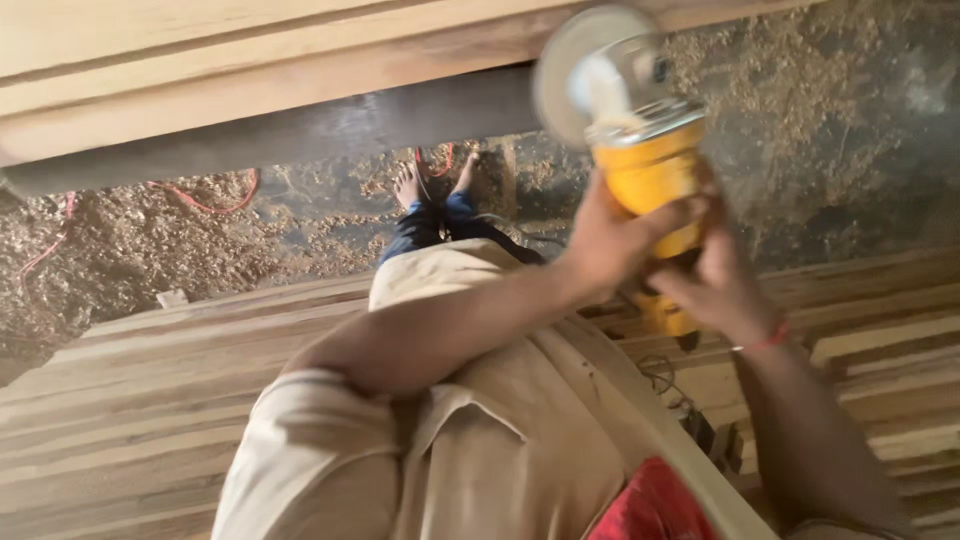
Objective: The person uses a handheld angle grinder to smooth the surface of wooden planks. They repeatedly move the tool along the length of the wood, flip the planks to treat different sides, and inspect the finished edges.
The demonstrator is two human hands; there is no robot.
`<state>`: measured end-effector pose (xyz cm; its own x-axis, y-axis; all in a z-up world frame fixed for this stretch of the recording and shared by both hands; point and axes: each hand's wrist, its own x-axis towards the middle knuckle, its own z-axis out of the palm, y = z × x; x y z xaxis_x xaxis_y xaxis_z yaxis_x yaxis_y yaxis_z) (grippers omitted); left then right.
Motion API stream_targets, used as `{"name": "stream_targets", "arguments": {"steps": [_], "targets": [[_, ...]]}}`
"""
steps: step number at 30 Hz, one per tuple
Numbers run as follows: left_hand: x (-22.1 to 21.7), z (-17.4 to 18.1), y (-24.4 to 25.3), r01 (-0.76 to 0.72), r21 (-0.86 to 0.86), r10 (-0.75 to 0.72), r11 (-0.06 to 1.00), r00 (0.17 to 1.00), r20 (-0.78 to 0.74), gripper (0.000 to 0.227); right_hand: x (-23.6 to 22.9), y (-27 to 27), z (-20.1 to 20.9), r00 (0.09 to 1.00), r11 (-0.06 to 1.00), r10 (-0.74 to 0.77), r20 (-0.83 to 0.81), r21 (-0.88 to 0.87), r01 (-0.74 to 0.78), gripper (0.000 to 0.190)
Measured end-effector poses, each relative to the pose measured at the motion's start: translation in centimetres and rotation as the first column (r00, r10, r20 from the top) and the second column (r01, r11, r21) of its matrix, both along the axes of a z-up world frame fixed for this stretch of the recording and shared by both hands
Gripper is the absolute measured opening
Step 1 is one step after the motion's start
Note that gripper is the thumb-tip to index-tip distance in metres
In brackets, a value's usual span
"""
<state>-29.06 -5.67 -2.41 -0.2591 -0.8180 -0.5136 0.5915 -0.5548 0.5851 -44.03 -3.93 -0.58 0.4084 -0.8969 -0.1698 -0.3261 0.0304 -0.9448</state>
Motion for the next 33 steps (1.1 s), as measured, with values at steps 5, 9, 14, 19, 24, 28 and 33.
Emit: {"name": "stream_targets", "arguments": {"steps": [5, 9, 14, 19, 24, 28, 33], "targets": [[11.2, 1.1, 2.3, -0.134, 0.018, 0.134, 0.991, 0.99, -0.036, 0.052, 10.6, -0.7, 1.4, 0.989, 0.99, 0.14, -0.046, -0.009, -0.141, 0.099], [18.9, 2.7, 3.7, -0.202, -0.062, 0.205, 0.978, 0.977, 0.056, 0.045, 17.8, -1.1, 2.9, 0.973, 0.974, 0.224, -0.058, -0.033, -0.226, 0.112], [20.0, 3.1, 4.2, -0.229, 0.009, 0.228, 0.973, 0.971, 0.074, 0.046, 18.9, -1.2, 4.1, 0.972, 0.972, 0.221, -0.084, 0.095, -0.213, 0.111], [14.2, 1.6, 2.9, -0.154, 0.002, 0.154, 0.988, 0.988, -0.011, 0.048, 13.3, -0.8, 2.9, 0.983, 0.987, 0.162, -0.09, 0.008, -0.162, 0.108], [4.7, -0.2, 0.6, -0.022, -0.011, 0.021, 1.0, 0.998, -0.063, 0.061, 4.4, -0.7, 1.6, 0.986, 0.991, 0.094, -0.134, -0.078, -0.105, 0.102], [-3.6, -1.4, -0.4, 0.025, 0.024, -0.023, 0.999, 0.994, -0.103, 0.062, -3.2, -0.3, 1.1, 0.986, 1.0, -0.015, -0.165, 0.006, 0.016, 0.106], [-11.7, -2.5, -3.4, 0.274, 0.132, -0.275, 0.953, 0.961, -0.017, 0.076, -11.9, -0.1, -1.0, 0.982, 0.991, -0.108, -0.152, 0.066, 0.119, 0.106]]}}
